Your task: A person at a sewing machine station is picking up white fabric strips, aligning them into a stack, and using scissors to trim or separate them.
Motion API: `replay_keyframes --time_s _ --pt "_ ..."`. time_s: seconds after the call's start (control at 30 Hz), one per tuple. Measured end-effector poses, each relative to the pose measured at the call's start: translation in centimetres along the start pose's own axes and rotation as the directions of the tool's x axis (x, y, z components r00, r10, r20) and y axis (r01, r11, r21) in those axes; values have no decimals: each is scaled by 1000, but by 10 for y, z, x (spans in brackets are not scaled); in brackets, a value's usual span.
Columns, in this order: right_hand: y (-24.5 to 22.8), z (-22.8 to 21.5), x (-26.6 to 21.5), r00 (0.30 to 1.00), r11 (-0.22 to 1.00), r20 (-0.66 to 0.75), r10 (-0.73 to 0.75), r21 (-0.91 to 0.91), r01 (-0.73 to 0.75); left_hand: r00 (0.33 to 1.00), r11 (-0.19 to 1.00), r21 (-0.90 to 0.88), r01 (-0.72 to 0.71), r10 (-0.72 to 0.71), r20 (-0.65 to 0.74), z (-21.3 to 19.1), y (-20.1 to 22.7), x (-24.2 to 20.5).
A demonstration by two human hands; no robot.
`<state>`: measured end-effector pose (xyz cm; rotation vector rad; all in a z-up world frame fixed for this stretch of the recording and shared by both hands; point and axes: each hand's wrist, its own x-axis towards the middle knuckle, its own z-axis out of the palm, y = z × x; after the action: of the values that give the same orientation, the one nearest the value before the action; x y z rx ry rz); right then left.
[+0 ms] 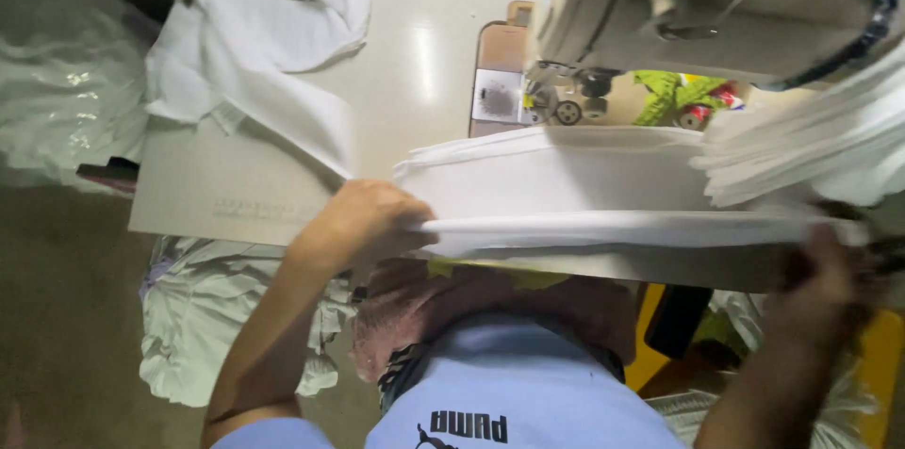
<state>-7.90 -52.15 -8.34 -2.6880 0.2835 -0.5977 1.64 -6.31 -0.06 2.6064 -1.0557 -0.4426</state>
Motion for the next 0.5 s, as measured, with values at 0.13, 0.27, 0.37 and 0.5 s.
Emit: replay_keyframes --time_s 0.13,0.27,0.37,0.5 --pt "-5 -45 35 714 416 104 692 751 -512 964 976 -22 219 -213 160 -18 8 -13" --pt "68 -27 28 817 751 -24 576 411 -517 991 896 -438 76 -21 130 -43 11 -28" --pt "96 15 51 879 896 -249 406 298 -329 967 836 -492 242 -169 189 -39 -1 -27" --pt "88 30 74 945 974 -300 128 -139 -176 982 941 -316 121 -160 -100 -44 -10 -24"
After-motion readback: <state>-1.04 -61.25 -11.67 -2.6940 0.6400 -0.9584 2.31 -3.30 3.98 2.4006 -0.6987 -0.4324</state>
